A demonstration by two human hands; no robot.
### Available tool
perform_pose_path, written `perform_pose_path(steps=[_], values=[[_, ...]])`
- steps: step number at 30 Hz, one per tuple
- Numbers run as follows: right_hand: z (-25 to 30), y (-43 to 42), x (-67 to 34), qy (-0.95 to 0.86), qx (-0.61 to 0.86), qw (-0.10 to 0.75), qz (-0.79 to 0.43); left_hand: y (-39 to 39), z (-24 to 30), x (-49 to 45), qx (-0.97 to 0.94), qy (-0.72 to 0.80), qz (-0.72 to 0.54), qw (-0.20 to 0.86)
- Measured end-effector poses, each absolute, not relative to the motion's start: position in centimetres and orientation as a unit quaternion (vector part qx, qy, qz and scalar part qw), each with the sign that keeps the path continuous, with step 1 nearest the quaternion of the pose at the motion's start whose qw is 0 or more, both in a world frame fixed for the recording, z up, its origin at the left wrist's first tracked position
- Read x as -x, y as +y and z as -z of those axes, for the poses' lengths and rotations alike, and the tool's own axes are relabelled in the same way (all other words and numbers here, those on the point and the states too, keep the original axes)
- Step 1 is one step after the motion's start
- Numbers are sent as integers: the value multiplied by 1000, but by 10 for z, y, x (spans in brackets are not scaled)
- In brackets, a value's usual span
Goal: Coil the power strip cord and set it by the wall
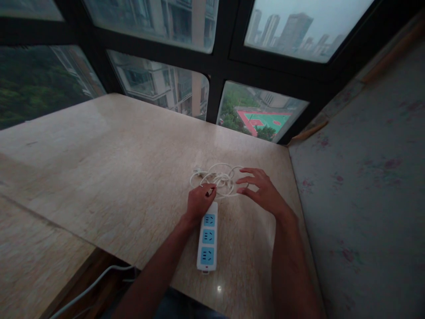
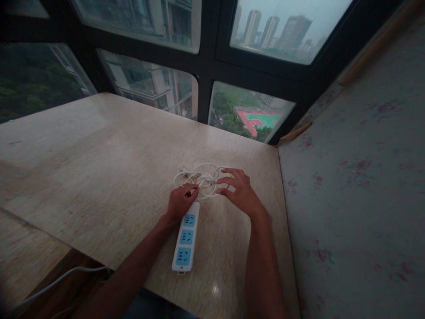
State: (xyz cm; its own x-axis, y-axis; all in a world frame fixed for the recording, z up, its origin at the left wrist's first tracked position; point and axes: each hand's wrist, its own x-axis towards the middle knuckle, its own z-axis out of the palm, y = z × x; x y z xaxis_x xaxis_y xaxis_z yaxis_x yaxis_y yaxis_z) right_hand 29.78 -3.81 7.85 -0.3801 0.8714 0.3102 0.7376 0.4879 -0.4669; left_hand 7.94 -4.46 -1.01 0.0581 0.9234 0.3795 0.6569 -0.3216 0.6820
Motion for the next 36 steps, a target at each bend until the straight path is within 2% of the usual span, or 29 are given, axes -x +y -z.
perform_pose_path(steps=[6,8,11,14,19,25,30,36], values=[[-79,-44,-232,-860,504,37,-71,-44,11,-80,-694,569,-405,174],[-76,-44,-222,-853,520,-15,-48,-44,11,-81,-699,571,-400,161],[-74,-44,-222,-836,544,-51,-44,-46,10,-81,-707,578,-385,134],[-80,-45,-229,-834,547,-47,-52,-48,7,-81,-704,596,-372,108],[-92,-46,-245,-846,531,31,-29,-49,3,-78,-682,622,-374,92],[-88,-39,-274,-829,517,214,-22,-47,4,-75,-674,632,-373,87],[-91,-38,-302,-793,468,369,-129,-46,4,-74,-665,629,-388,102],[-90,-38,-322,-641,493,523,-269,-45,3,-75,-651,632,-400,130]])
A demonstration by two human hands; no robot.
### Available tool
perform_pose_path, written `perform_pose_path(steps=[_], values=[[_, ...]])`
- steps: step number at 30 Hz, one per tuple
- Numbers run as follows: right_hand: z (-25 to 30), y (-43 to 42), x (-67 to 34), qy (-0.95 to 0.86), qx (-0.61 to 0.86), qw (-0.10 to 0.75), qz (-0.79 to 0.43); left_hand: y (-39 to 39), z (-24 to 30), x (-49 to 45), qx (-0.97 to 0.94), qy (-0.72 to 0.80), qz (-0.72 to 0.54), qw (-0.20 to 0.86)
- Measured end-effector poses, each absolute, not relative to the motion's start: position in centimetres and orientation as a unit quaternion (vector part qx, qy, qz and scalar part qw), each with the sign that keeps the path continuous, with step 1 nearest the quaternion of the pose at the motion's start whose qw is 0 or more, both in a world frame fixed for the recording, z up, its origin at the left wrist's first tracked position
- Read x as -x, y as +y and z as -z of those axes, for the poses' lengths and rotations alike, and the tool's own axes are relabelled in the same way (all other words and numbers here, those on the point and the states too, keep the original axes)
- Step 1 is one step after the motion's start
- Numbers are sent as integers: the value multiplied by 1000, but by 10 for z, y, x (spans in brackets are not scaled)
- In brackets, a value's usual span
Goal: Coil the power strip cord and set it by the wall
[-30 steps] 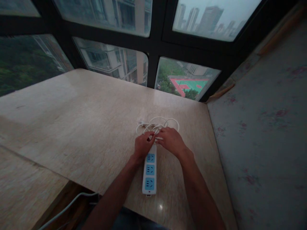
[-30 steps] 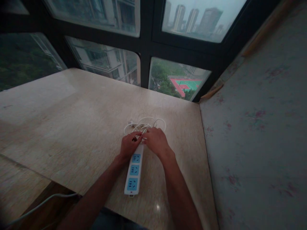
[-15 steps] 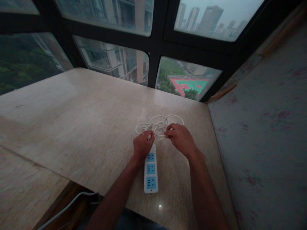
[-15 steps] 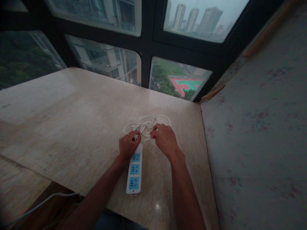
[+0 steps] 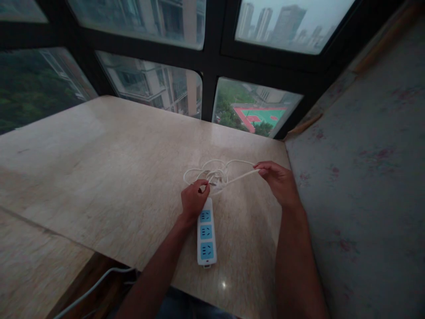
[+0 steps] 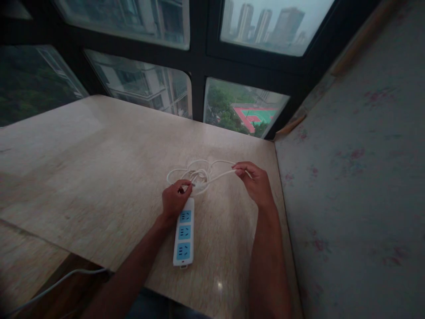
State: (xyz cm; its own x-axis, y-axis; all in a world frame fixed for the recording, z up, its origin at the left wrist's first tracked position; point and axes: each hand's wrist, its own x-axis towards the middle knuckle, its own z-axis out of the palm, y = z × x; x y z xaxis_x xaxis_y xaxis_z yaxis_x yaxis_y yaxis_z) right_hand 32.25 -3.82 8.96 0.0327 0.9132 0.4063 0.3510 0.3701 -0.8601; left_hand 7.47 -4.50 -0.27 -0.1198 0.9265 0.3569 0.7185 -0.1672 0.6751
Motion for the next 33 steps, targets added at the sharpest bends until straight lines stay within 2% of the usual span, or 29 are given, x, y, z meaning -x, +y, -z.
perform_pose_path(steps=[5,11,20,27,33], values=[[-81,-29,-324,-433,441,693,-371,-45,1,-74,-636,643,-404,139],[-87,-27,-326,-296,374,763,-436,-43,3,-72,-635,645,-396,156],[-83,-25,-317,-314,346,744,-479,-47,-2,-71,-670,599,-385,211],[-83,-24,-303,-308,330,739,-500,-44,8,-71,-730,563,-343,179],[-82,-23,-306,-262,336,762,-487,-40,12,-61,-739,543,-347,198]])
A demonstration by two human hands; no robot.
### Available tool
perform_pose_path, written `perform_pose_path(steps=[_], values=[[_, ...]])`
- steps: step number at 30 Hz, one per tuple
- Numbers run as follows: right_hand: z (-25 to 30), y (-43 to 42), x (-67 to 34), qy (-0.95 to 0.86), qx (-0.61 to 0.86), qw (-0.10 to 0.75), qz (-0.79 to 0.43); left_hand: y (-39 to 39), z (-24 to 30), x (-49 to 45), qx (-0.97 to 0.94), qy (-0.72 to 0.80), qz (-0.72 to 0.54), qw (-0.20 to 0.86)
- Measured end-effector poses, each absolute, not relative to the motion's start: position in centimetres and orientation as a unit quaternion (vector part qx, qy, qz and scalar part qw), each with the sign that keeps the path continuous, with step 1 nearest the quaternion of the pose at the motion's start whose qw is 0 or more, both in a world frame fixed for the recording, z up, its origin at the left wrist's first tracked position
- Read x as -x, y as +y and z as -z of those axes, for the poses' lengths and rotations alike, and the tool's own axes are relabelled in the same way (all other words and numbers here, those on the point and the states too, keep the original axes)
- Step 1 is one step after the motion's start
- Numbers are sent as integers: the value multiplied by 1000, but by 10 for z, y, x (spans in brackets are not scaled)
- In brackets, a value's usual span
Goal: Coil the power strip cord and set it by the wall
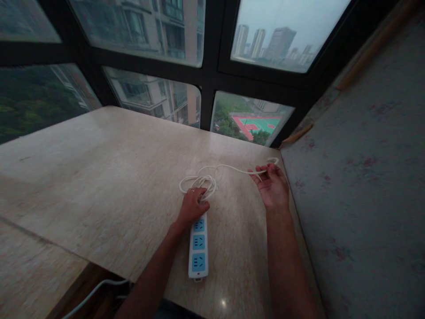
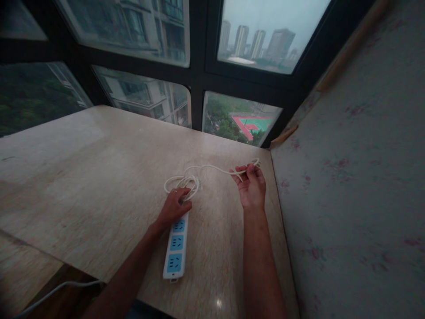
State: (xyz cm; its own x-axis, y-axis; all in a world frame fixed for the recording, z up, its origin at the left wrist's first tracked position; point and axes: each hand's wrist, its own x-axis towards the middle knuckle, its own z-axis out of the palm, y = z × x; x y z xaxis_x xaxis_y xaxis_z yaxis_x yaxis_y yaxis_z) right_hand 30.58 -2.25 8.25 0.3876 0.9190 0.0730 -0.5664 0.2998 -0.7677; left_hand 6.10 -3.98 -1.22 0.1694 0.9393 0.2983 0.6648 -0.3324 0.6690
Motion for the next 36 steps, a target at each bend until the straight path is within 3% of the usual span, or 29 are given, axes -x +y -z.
perform_pose_path(steps=[9,15,21,36], values=[[-75,-13,-325,-191,346,793,-463,-29,-3,-2,-811,466,-279,220],[-71,-12,-338,-150,350,809,-448,-28,-28,28,-801,557,-206,81],[-75,-14,-335,-144,338,807,-462,-24,-42,37,-794,597,-59,100],[-56,-9,-334,-163,462,749,-445,-24,-38,67,-848,512,-128,48]])
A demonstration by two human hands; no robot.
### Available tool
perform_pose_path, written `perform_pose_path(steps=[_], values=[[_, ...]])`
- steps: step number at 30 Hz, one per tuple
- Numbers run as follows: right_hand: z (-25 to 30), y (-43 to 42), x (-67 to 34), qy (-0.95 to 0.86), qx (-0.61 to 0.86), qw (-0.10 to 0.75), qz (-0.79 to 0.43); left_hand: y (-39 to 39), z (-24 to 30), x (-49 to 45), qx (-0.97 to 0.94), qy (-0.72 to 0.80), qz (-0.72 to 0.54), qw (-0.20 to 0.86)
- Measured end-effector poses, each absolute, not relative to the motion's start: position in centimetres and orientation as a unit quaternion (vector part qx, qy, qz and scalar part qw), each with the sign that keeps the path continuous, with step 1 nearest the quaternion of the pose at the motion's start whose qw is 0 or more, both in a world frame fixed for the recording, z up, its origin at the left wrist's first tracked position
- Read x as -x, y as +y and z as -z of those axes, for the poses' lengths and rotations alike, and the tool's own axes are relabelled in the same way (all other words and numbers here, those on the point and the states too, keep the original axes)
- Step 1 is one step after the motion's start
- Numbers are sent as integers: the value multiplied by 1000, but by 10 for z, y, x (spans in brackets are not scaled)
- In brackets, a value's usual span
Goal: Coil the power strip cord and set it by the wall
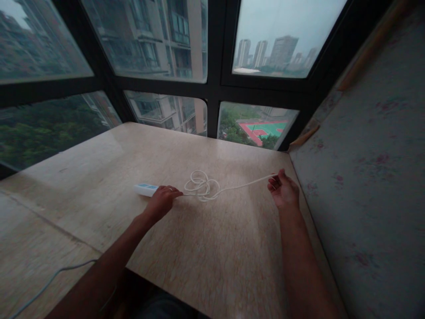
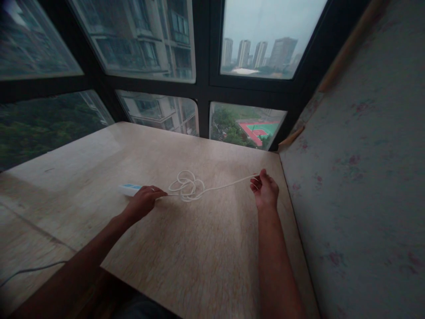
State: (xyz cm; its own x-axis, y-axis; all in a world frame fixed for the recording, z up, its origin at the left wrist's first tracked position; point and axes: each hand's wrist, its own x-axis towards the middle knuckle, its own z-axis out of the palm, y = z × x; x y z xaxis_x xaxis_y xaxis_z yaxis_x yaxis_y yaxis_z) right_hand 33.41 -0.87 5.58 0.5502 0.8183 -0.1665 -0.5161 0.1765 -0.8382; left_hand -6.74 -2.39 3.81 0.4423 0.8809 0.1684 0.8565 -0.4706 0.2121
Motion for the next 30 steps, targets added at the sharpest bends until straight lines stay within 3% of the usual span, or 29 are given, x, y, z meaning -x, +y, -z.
perform_pose_path(steps=[9,17,21,25,30], values=[[-62,-16,-329,-241,547,635,-490,-30,-17,71,-830,523,-195,25],[-71,-22,-321,-401,699,461,-370,-46,-9,68,-823,520,-229,16],[-87,-33,-319,-501,748,374,-223,-70,0,50,-777,553,-299,27],[-105,-44,-304,-615,697,336,-154,-90,8,21,-707,616,-335,90],[-91,-46,-259,-796,514,222,-232,-91,3,-8,-719,623,-296,88]])
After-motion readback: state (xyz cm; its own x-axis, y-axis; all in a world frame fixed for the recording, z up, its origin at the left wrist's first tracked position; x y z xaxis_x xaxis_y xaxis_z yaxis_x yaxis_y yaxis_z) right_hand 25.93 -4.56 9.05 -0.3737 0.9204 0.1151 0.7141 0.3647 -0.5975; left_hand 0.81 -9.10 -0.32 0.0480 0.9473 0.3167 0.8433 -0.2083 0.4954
